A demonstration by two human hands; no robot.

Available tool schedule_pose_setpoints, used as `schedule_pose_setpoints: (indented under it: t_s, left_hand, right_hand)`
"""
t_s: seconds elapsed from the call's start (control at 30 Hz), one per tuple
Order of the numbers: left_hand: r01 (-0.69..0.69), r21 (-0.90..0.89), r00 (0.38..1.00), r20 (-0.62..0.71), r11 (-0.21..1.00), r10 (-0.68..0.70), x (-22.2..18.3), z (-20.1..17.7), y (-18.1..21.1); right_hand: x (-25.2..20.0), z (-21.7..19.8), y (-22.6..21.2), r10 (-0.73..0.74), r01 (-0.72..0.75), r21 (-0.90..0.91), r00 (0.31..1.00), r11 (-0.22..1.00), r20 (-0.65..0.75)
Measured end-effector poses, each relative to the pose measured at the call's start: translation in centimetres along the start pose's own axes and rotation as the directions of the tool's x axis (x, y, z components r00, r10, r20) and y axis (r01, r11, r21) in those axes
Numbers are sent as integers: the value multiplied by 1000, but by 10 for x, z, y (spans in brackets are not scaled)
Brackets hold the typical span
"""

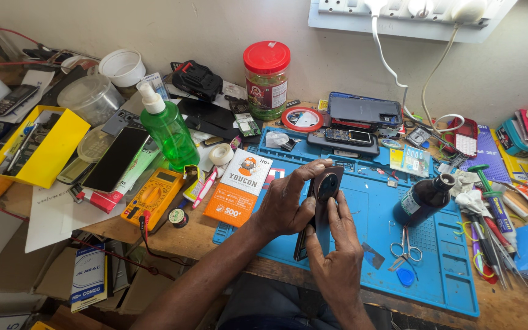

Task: The person works on a pink smartphone at a cluttered electronics repair bench. They apply liquid from a brown bottle to the phone's edges and use a blue plastic pry tool to separate the back cover. The person repeatedly lifts the cover, applies more liquid, and continues prying around the perimeter.

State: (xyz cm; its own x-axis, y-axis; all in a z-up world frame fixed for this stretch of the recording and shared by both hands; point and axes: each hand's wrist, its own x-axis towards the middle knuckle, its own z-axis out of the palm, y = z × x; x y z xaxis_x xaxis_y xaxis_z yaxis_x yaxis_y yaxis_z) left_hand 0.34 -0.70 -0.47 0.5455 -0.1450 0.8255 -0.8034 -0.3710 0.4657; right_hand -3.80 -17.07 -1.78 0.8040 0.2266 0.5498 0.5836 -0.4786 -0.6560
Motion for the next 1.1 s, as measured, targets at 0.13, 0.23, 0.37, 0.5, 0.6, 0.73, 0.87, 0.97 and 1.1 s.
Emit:
schedule_pose_setpoints:
  t_s: [0.13,0.23,0.37,0.5,0.6,0.73,0.87,0.97,1.1]
  left_hand:
    - [55,-119,998,28,991,-52,-2,-2,5]
    - [203,-372,979,68,906,-192,-3,-2,10]
    - [449,-627,891,259,636,-374,-3,-3,6]
    - [577,-648,810,378,497,-448,-1,-6,-2]
    - [598,-653,783,354,465,-510,3,-1,-6]
    - [631,-586,771,398,508,-497,2,5,-11]
    - [531,-474,845,353,702,-401,10,14,-9]
    - [520,-461,854,311,719,-418,10,20,-11]
    - [657,-727,684,462,201,-565,-2,23,-25]
  right_hand:
    - [2,-1,0,23,-23,25,1000,999,-2]
    - [4,-2,1,38,-38,78,999,996,6]
    - [6,-4,5,-19,18,87,1000,996,16]
    - [14,-14,5,-9,4,50,996,999,86]
    - [28,-24,6,-19,11,64,991,998,135]
    - [34,-46,15,120,-151,92,954,984,275]
    - [40,-53,12,37,-67,100,961,993,275]
    - [40,-58,10,-87,71,73,963,995,254]
    - [26,-82,25,140,-101,-136,939,986,313]
